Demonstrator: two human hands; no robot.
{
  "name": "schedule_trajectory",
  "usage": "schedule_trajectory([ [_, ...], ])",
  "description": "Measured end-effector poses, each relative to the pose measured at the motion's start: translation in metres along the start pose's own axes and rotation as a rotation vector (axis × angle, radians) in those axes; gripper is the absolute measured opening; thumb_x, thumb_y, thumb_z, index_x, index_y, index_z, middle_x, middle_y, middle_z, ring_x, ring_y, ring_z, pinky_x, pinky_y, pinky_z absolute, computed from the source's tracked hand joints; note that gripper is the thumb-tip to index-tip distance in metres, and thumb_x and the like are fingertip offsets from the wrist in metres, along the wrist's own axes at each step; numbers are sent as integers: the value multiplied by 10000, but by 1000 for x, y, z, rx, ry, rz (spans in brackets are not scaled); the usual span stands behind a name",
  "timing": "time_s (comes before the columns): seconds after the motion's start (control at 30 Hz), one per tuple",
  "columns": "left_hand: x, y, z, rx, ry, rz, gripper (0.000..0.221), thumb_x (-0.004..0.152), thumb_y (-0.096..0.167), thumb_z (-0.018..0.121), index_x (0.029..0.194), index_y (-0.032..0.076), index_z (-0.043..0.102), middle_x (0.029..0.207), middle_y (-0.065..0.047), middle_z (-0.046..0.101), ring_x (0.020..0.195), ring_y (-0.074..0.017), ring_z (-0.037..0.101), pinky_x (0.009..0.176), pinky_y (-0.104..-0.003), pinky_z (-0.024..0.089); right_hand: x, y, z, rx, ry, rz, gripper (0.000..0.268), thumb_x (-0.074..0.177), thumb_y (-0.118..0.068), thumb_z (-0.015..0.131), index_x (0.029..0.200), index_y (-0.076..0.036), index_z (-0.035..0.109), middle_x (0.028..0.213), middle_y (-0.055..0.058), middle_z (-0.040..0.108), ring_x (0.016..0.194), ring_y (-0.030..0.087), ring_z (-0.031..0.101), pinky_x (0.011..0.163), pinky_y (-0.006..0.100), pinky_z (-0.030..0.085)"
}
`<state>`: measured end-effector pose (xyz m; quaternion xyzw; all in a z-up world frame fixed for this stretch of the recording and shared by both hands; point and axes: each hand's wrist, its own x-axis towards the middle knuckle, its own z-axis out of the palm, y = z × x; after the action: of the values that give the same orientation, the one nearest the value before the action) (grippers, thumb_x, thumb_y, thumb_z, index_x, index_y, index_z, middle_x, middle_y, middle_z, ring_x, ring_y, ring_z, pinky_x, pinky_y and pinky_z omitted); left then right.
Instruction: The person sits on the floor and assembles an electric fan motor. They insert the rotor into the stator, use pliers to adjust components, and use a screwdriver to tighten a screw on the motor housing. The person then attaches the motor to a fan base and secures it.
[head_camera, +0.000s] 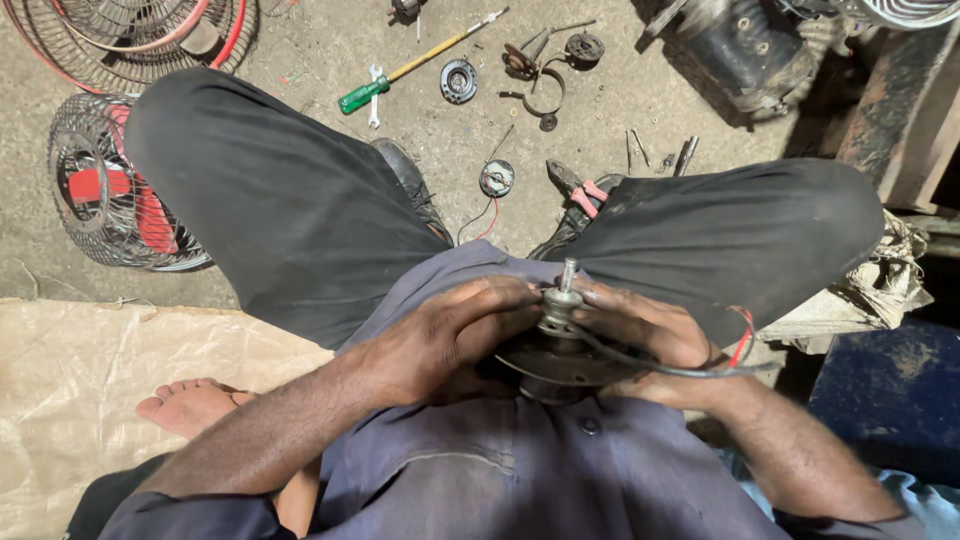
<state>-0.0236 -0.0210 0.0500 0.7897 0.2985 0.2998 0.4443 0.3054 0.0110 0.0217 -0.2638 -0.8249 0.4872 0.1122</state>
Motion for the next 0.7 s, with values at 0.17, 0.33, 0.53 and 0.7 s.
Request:
schedule_trajectory([
  [0.17,11,11,-31,-134,-149,-180,712,826,242,821,1407,-46,527,1372,-232,561,1279,-391,553,1034,-432,467,11,3,6,86,-41,145,1013,628,-441,907,1430,37,513,1375,127,651,1271,331,642,1080,422,477],
  [0.33,46,-24,-31,-450,-114,-489,391,1026,304,630,1343,80,681,1192,-106,760,1135,-195,701,1010,-325,532,13,0,-5,35,-79,-121,859,748,-364,813,1429,70,521,1461,180,576,1318,373,595,1115,438,459],
  [0.53,54,-59,9,-810,-50,-399,314,1043,268,629,1202,12,718,1131,-40,746,1102,-121,671,997,-297,543,15,-3,-5,-65,2,-99,747,800,-359,830,1384,37,583,1434,150,595,1313,328,610,1111,405,484],
  [0.7,54,-63,14,-877,20,-533,286,988,252,708,1104,-4,756,994,-42,766,935,-100,685,840,-281,572,15,0,-6,187,-44,-67,787,762,-245,845,1418,20,501,1491,204,491,1358,341,543,1124,426,444],
])
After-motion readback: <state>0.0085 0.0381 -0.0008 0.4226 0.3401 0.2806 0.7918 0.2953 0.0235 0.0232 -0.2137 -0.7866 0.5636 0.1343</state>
